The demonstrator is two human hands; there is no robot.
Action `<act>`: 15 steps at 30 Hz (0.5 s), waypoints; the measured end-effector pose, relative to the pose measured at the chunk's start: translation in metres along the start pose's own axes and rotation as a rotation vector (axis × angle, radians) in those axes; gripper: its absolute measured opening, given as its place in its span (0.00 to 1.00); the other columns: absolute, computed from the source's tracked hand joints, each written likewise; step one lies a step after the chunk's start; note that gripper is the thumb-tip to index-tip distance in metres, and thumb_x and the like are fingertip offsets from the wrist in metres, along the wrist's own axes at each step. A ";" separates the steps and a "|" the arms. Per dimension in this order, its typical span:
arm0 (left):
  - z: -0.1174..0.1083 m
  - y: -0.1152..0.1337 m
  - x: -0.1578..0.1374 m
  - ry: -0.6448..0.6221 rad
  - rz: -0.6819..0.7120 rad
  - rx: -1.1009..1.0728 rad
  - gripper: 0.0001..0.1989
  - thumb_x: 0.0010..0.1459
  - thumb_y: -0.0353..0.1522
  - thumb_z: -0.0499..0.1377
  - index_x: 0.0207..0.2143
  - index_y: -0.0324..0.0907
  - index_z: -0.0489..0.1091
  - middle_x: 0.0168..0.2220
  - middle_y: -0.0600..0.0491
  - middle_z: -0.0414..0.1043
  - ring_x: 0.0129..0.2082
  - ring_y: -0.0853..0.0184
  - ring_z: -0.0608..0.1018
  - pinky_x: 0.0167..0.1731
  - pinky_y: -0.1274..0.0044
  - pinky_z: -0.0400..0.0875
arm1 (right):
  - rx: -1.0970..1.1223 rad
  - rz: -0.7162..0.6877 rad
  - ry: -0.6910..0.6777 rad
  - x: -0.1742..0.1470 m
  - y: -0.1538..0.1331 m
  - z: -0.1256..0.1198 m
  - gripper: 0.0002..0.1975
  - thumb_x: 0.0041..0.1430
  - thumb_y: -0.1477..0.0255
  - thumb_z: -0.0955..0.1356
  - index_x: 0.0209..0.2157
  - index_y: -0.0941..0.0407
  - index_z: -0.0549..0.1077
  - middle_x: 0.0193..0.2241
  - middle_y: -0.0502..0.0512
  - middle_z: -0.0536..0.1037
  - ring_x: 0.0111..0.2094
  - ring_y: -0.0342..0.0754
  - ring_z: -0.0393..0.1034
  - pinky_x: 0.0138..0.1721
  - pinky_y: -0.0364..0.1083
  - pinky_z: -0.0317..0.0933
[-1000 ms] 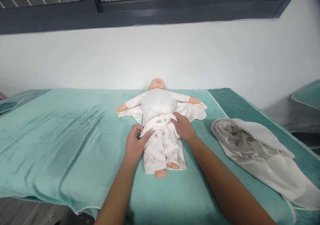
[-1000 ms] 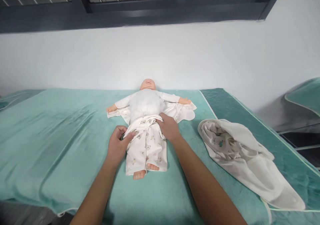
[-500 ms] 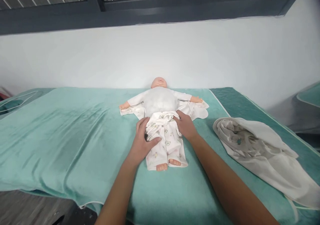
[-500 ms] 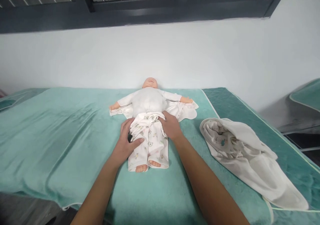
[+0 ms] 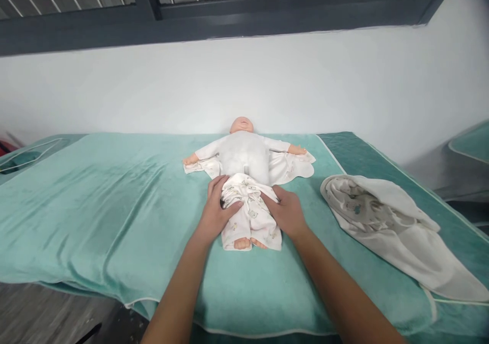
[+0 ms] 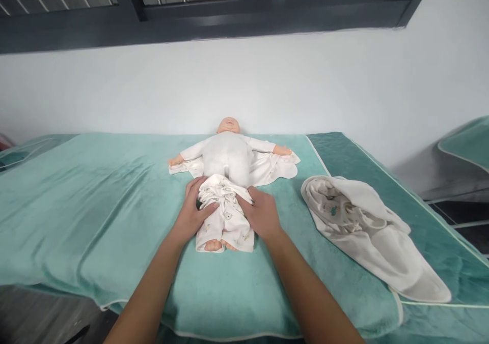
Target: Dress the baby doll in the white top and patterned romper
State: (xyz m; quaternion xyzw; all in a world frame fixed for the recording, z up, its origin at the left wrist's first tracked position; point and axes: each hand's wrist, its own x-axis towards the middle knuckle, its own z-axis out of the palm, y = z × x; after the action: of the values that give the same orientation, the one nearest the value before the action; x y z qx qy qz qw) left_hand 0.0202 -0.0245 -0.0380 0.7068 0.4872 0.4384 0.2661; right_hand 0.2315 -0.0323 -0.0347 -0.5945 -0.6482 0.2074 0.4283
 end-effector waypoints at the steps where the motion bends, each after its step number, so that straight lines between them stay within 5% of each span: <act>1: 0.000 0.000 0.000 0.004 -0.012 -0.002 0.33 0.56 0.41 0.63 0.62 0.48 0.57 0.63 0.47 0.51 0.66 0.58 0.58 0.66 0.68 0.52 | 0.015 -0.001 -0.004 -0.003 0.000 -0.001 0.23 0.59 0.53 0.64 0.21 0.53 0.54 0.17 0.44 0.59 0.24 0.43 0.53 0.26 0.43 0.48; 10: -0.001 0.006 0.001 0.035 -0.050 0.039 0.16 0.55 0.40 0.63 0.42 0.43 0.66 0.45 0.51 0.62 0.49 0.62 0.70 0.53 0.70 0.64 | -0.062 0.022 -0.023 0.002 0.003 0.004 0.20 0.61 0.54 0.61 0.24 0.52 0.54 0.20 0.45 0.63 0.25 0.45 0.53 0.28 0.43 0.50; 15: -0.003 0.009 -0.007 0.025 -0.002 0.047 0.10 0.56 0.39 0.62 0.32 0.42 0.67 0.43 0.51 0.63 0.48 0.61 0.69 0.53 0.70 0.63 | -0.138 -0.033 -0.005 0.003 0.008 0.009 0.17 0.63 0.56 0.59 0.26 0.51 0.55 0.22 0.48 0.66 0.26 0.47 0.56 0.29 0.44 0.50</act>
State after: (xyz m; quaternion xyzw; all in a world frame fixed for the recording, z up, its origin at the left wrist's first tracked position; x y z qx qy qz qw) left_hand 0.0205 -0.0348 -0.0321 0.7068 0.5013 0.4355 0.2438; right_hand 0.2296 -0.0260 -0.0452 -0.6112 -0.6717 0.1566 0.3882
